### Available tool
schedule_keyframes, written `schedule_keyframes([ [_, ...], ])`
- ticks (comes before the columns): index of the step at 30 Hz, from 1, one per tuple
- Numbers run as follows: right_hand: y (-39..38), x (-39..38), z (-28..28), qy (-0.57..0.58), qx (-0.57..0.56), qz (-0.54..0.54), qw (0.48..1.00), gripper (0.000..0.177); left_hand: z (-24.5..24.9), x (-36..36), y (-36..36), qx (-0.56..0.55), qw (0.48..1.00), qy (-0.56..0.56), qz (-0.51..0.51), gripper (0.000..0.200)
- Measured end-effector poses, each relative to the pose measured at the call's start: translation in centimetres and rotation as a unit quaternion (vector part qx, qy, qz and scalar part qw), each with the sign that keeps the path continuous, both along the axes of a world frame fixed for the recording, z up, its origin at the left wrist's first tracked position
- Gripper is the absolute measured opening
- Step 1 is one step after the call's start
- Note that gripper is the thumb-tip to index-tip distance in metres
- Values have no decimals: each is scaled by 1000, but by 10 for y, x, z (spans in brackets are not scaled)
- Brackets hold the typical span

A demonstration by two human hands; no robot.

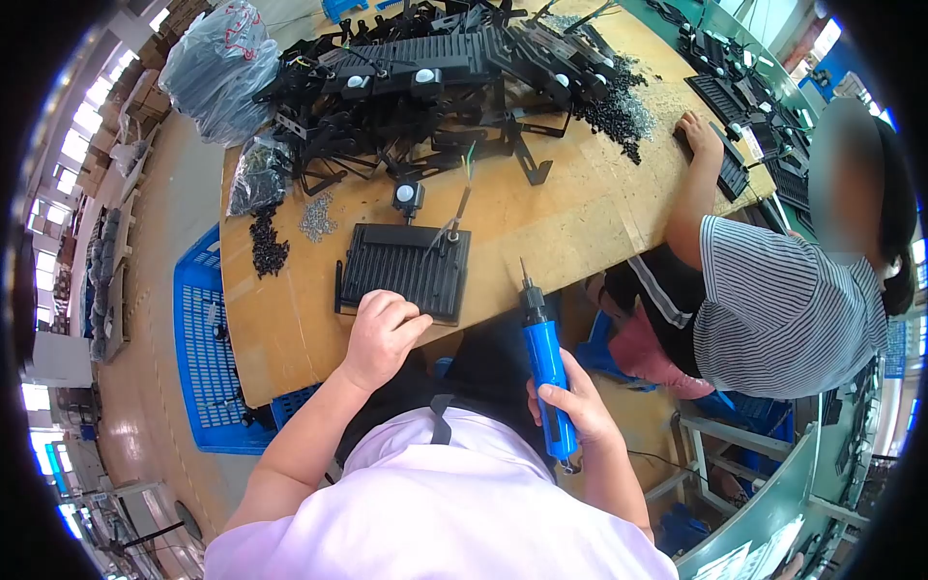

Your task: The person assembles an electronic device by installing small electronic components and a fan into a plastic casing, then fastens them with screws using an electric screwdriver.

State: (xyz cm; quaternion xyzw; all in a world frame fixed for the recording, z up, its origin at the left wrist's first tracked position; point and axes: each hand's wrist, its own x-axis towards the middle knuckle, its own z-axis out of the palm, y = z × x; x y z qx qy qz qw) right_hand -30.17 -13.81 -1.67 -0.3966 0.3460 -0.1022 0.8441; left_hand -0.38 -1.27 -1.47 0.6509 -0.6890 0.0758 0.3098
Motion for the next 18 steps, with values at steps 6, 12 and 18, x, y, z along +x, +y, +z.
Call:
schedule_keyframes([
  [6,2,-2,-1,4,11,-8,1000,87,13,-11,-4,67,995,-9,78,50],
  [12,2,7,-3,-2,8,-12,1000,76,-7,-38,-43,111,972,21,206,77],
  [18,0,11,5,-9,-13,-9,1000,79,-9,-27,-28,94,980,21,173,67],
])
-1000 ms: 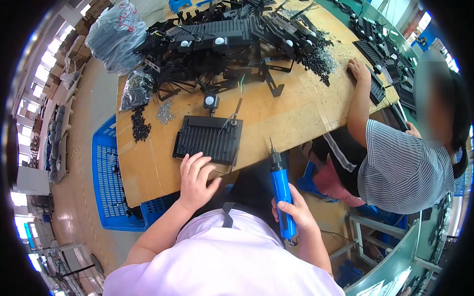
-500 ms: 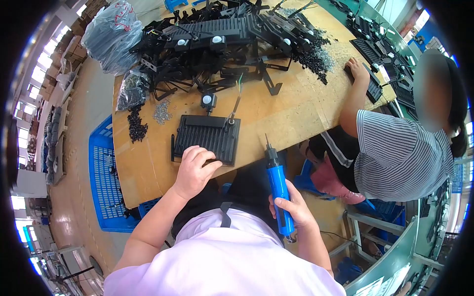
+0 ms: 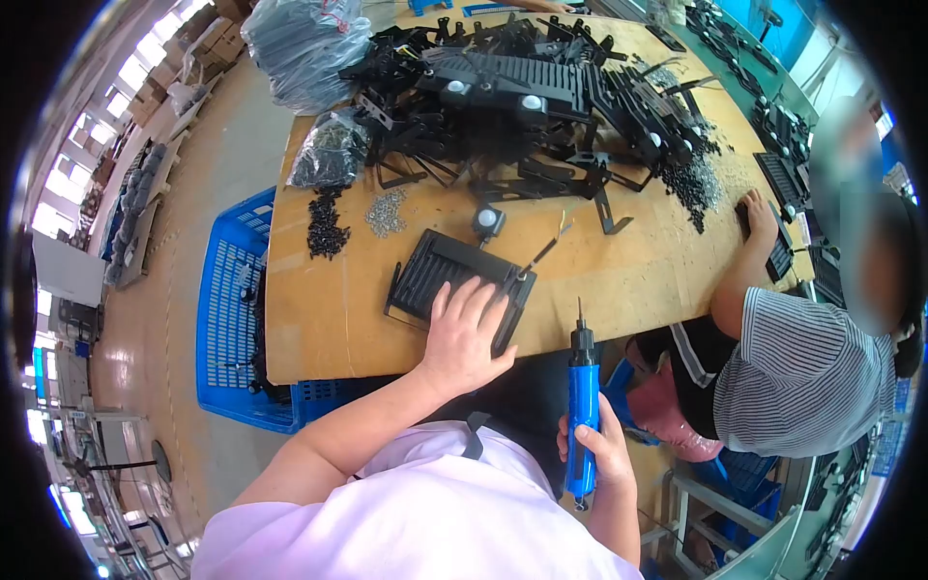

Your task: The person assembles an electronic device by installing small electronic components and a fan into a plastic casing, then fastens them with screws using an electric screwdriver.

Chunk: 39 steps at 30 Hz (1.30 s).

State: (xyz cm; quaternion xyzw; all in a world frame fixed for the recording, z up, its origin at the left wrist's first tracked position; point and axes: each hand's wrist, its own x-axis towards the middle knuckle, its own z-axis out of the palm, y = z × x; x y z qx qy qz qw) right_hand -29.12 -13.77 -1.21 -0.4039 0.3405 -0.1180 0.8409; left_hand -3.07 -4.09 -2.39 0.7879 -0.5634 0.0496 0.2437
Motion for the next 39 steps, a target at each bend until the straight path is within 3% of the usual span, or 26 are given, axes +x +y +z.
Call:
schedule_keyframes([
  [8,4,3,0,12,-15,-1,1000,82,15,43,65,57,990,19,-130,72],
  [11,4,6,0,15,-22,6,1000,81,33,40,89,6,999,6,-38,74],
  [13,6,8,1,16,-22,8,1000,81,21,53,103,-37,989,-4,142,62],
  [15,7,12,2,21,-14,6,1000,80,16,77,110,8,943,159,293,48],
  [18,6,16,2,33,-8,10,999,80,4,106,104,56,942,164,288,31],
  [21,4,19,3,39,-14,14,999,78,-2,117,99,-4,947,177,268,21],
  [30,6,19,0,40,-16,14,999,77,7,138,82,12,969,123,216,17],
  [39,2,20,0,43,-13,4,999,81,5,142,73,21,963,123,237,15],
])
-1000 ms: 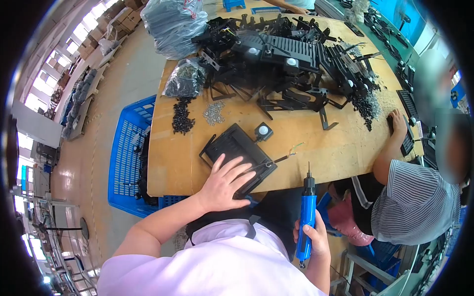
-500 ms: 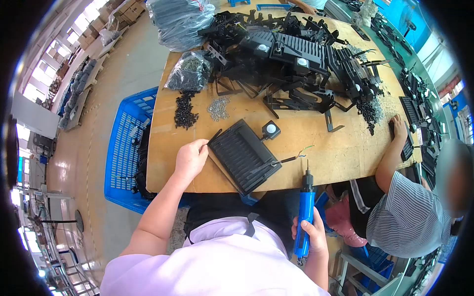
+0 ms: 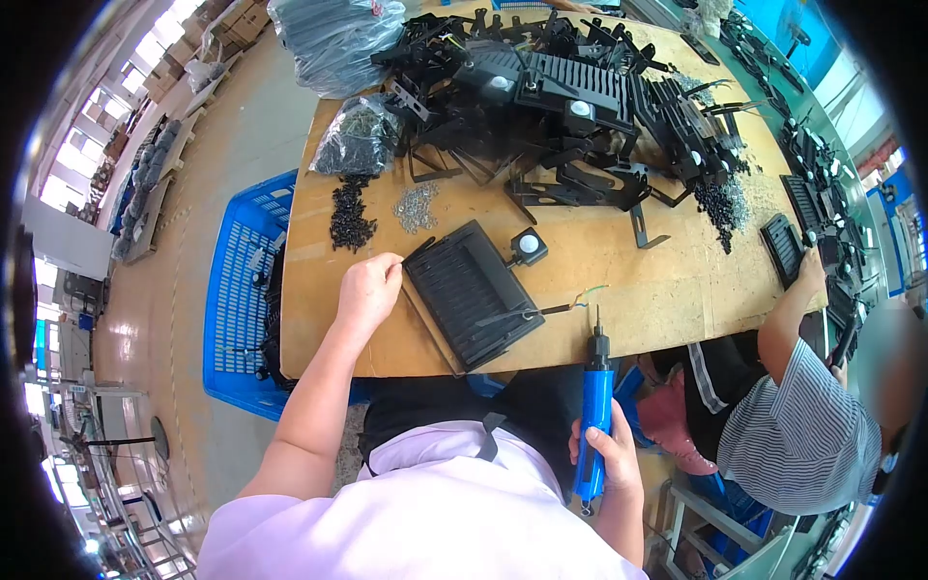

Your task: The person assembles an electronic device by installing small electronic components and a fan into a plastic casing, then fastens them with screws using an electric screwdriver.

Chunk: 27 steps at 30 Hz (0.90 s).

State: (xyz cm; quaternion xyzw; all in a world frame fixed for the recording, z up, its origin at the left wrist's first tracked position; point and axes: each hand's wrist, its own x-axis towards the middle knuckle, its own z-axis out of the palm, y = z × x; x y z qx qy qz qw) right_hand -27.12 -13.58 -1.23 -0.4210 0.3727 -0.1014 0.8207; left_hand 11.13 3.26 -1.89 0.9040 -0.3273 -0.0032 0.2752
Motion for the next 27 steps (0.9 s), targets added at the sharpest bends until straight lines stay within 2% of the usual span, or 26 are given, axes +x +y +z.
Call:
schedule_keyframes([
  [8,-1,-1,-2,-4,13,4,1000,80,13,9,-8,-10,1000,7,-20,18],
  [12,-2,3,-1,-7,10,4,1000,79,-2,13,-9,-24,1000,4,-18,14],
  [16,0,3,0,-2,13,2,1000,78,-3,17,-15,-22,996,79,-19,17],
  [18,-1,3,-1,0,9,7,1000,76,8,14,-16,15,994,99,-37,29],
  [21,-1,2,-2,1,3,12,1000,74,13,3,-12,-8,995,-19,-99,71],
  [24,-2,2,-1,0,10,11,1000,74,27,-16,-8,69,968,60,-234,109],
  [25,-3,1,-2,-3,14,12,1000,74,35,-26,-6,130,960,49,-244,119],
  [27,-3,-1,-3,-6,17,13,1000,74,48,-37,0,148,955,31,-254,118],
])
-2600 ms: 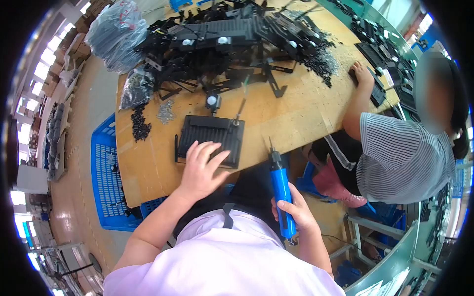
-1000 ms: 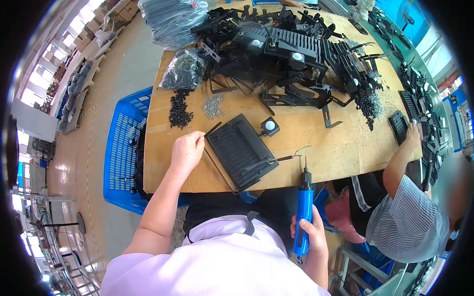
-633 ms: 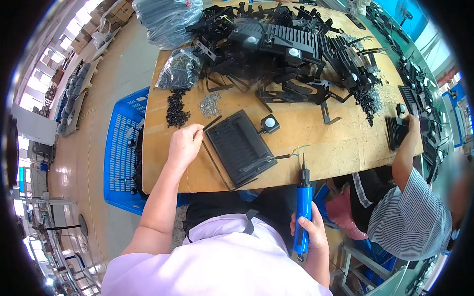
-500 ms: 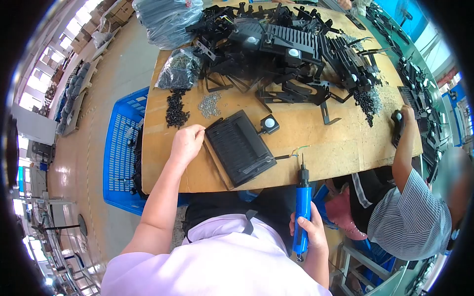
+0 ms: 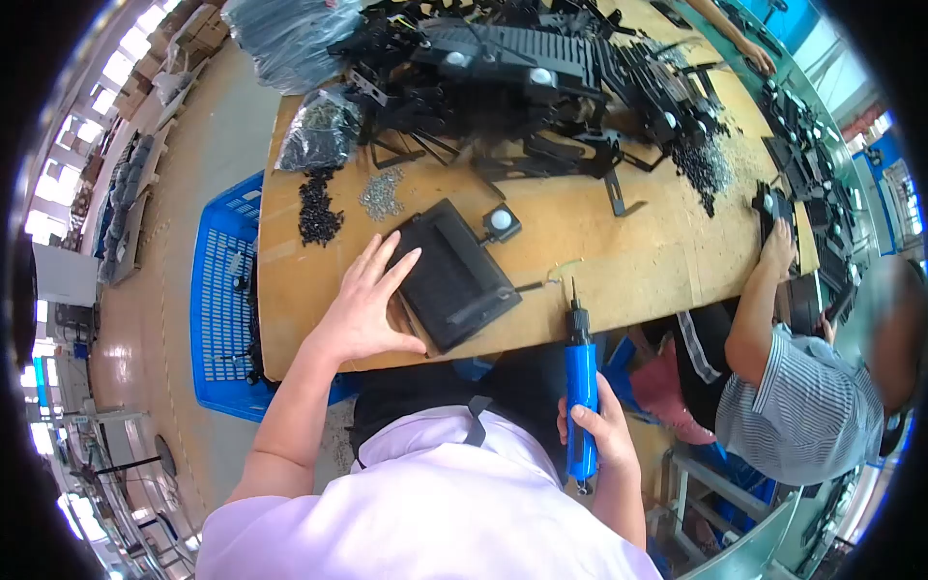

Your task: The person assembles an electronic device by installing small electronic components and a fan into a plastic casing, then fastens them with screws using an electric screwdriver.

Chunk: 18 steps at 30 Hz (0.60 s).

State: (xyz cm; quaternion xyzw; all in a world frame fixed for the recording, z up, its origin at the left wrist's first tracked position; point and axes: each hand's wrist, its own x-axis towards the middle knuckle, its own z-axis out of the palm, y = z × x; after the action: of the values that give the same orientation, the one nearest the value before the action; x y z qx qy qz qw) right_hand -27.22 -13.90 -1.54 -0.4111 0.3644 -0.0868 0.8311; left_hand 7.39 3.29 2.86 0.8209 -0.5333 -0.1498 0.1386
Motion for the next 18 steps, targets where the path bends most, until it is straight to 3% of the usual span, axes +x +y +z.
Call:
schedule_keyframes([
  [5,-2,-1,-2,0,1,4,1000,81,-16,-27,7,-8,999,-30,-29,120],
  [8,-3,1,2,11,6,5,1000,89,-29,-39,-1,-54,997,-47,12,117],
  [18,0,1,6,24,-2,10,1000,86,-28,-38,-1,-64,997,-34,14,113],
])
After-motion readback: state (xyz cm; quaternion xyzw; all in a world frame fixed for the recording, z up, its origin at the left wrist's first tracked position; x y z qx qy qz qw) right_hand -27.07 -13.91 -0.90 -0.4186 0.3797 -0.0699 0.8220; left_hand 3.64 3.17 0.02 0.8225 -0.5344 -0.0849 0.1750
